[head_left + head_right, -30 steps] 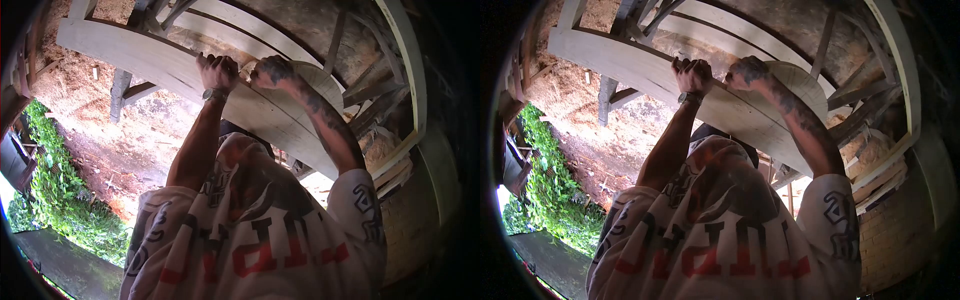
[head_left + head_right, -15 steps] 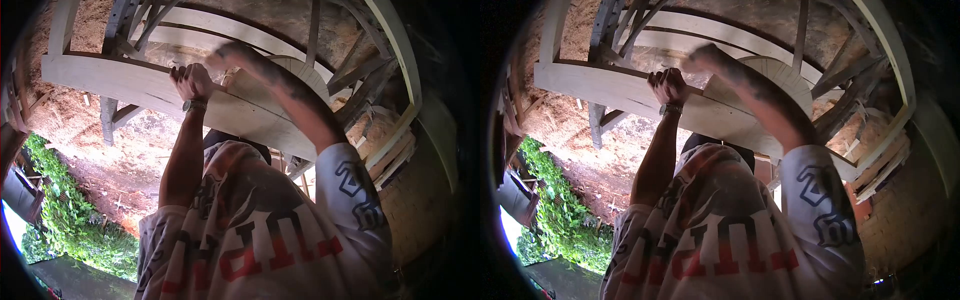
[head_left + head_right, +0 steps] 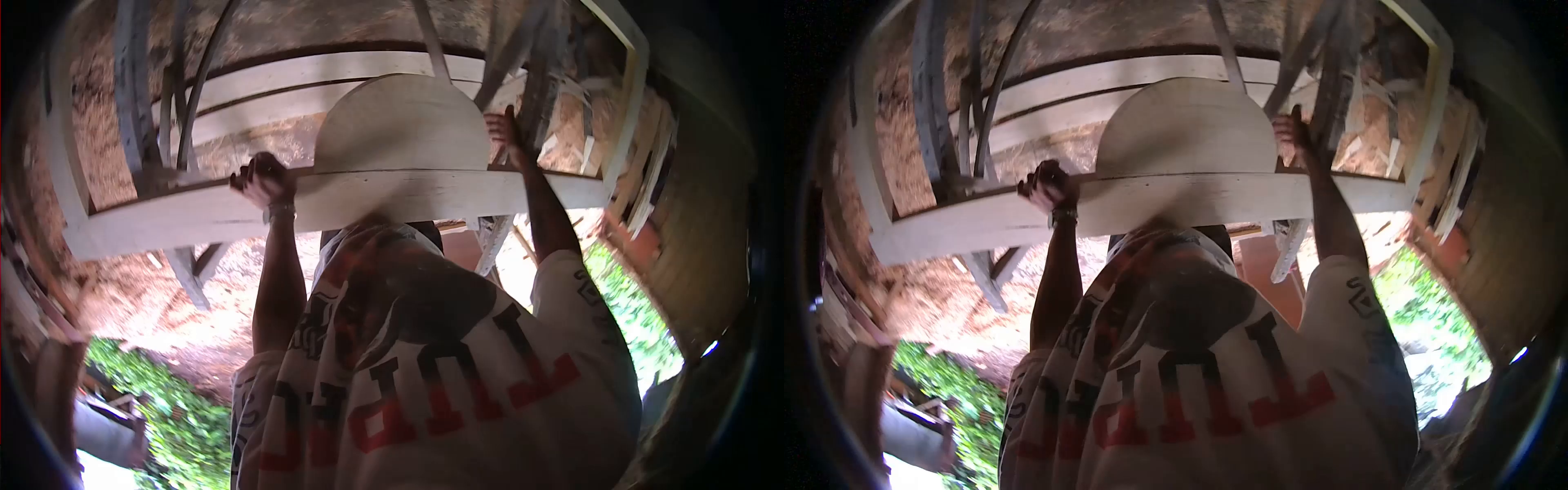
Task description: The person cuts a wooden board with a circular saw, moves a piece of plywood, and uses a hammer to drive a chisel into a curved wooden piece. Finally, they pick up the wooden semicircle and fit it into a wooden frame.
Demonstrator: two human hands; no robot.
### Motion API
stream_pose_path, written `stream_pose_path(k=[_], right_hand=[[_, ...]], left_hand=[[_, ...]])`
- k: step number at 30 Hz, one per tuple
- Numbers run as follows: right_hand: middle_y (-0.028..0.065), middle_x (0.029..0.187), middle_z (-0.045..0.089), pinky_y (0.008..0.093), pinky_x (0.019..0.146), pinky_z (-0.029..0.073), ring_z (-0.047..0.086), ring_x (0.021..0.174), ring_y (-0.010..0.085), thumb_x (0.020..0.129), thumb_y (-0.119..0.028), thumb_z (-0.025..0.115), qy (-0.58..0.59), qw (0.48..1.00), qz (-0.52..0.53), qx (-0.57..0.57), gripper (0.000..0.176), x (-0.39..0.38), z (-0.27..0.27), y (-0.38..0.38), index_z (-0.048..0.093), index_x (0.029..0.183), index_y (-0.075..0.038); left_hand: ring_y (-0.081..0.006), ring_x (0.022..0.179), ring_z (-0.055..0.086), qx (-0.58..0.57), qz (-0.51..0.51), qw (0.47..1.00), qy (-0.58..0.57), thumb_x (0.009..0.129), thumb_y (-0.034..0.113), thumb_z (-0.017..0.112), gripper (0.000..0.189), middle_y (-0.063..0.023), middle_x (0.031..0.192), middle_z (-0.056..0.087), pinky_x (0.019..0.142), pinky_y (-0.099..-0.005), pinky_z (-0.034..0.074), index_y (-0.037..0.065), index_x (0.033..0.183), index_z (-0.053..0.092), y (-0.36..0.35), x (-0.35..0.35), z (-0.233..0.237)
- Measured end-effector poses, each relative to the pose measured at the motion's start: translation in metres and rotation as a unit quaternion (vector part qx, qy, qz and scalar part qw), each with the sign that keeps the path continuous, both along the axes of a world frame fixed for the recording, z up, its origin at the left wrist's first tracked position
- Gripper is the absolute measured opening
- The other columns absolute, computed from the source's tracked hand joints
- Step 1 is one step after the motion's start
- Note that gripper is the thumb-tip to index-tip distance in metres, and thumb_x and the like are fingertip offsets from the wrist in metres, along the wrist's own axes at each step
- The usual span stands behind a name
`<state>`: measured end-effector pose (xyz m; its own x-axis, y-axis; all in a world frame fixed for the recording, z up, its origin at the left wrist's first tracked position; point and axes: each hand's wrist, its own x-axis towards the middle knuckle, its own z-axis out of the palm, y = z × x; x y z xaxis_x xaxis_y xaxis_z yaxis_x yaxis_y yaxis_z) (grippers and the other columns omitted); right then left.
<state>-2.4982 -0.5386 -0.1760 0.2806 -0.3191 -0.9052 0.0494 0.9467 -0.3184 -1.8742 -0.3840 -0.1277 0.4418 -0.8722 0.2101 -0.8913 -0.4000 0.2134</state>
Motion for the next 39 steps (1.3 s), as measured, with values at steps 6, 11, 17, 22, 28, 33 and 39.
stream_pose_path(k=[6, 11, 17, 22, 28, 33, 39], right_hand=[[0.0172, 0.092, 0.066, 0.0431, 0.073, 0.054, 0.065, 0.086, 0.0378, 0.096, -0.012, 0.045, 0.424, 0.722, 0.349, -0.421, 0.028, 0.053, 0.045, 0.124, 0.062, 0.116, -0.005], [0.0122, 0.069, 0.063, 0.044, 0.067, 0.044, 0.062, 0.068, 0.0303, 0.09, -0.022, 0.053, 0.578, 0.603, 0.254, -0.489, 0.019, 0.072, 0.099, 0.118, 0.065, 0.082, -0.01], [0.0123, 0.056, 0.062, 0.0491, 0.058, 0.048, 0.064, 0.058, 0.0348, 0.095, -0.037, 0.055, 0.634, 0.693, 0.115, -0.323, 0.038, 0.07, 0.07, 0.128, 0.066, 0.072, -0.009], [0.0129, 0.064, 0.067, 0.0454, 0.068, 0.048, 0.066, 0.061, 0.0331, 0.093, -0.037, 0.057, 0.662, 0.656, 0.025, -0.361, 0.035, 0.053, 0.094, 0.108, 0.068, 0.076, -0.009], [0.0108, 0.067, 0.069, 0.0407, 0.08, 0.046, 0.067, 0.065, 0.0296, 0.091, -0.036, 0.059, 0.663, 0.669, 0.006, -0.335, 0.032, 0.057, 0.091, 0.107, 0.07, 0.077, -0.01], [0.0083, 0.064, 0.066, 0.0416, 0.075, 0.047, 0.065, 0.062, 0.0289, 0.09, -0.033, 0.061, 0.68, 0.652, -0.007, -0.336, 0.029, 0.051, 0.086, 0.107, 0.069, 0.075, -0.01], [0.0039, 0.06, 0.062, 0.0376, 0.069, 0.045, 0.062, 0.058, 0.0253, 0.088, -0.03, 0.066, 0.692, 0.638, 0.013, -0.337, 0.023, 0.055, 0.096, 0.107, 0.068, 0.075, -0.011]], left_hand=[[-0.0248, 0.077, 0.064, 0.192, -0.063, 0.979, -0.006, 0.067, 0.034, 0.07, 0.02, -0.0063, 0.079, 0.068, 0.078, -0.0447, 0.046, 0.016, 0.076, 0.071, 0.006, 0.008, -0.007], [-0.0249, 0.087, 0.066, -0.074, -0.108, 0.961, 0.242, 0.095, 0.017, 0.057, 0.022, -0.0184, 0.1, 0.067, 0.079, -0.0363, 0.053, -0.003, 0.102, 0.063, -0.107, -0.033, -0.041], [-0.034, 0.108, 0.06, 0.289, -0.751, 0.57, 0.166, 0.082, 0.044, 0.075, 0.058, -0.0164, 0.12, 0.062, 0.096, -0.0433, 0.046, 0.004, 0.121, 0.06, -0.206, -0.352, 0.084], [-0.0344, 0.119, 0.058, 0.565, -0.768, 0.293, -0.07, 0.069, 0.077, 0.066, 0.096, -0.0204, 0.128, 0.061, 0.105, -0.0398, 0.043, 0.004, 0.132, 0.057, -0.189, -0.475, 0.05], [-0.0348, 0.122, 0.057, 0.567, -0.77, 0.281, -0.08, 0.062, 0.089, 0.057, 0.105, -0.0216, 0.131, 0.06, 0.107, -0.0394, 0.042, 0.008, 0.129, 0.062, -0.181, -0.474, 0.035], [-0.0348, 0.116, 0.06, 0.533, -0.794, 0.279, -0.091, 0.066, 0.09, 0.054, 0.098, -0.02, 0.126, 0.063, 0.103, -0.04, 0.045, 0.011, 0.124, 0.066, -0.183, -0.475, 0.034], [-0.034, 0.113, 0.061, 0.52, -0.82, 0.238, -0.031, 0.069, 0.088, 0.052, 0.095, -0.0174, 0.122, 0.065, 0.103, -0.0391, 0.045, 0.011, 0.122, 0.067, -0.192, -0.479, 0.038]])
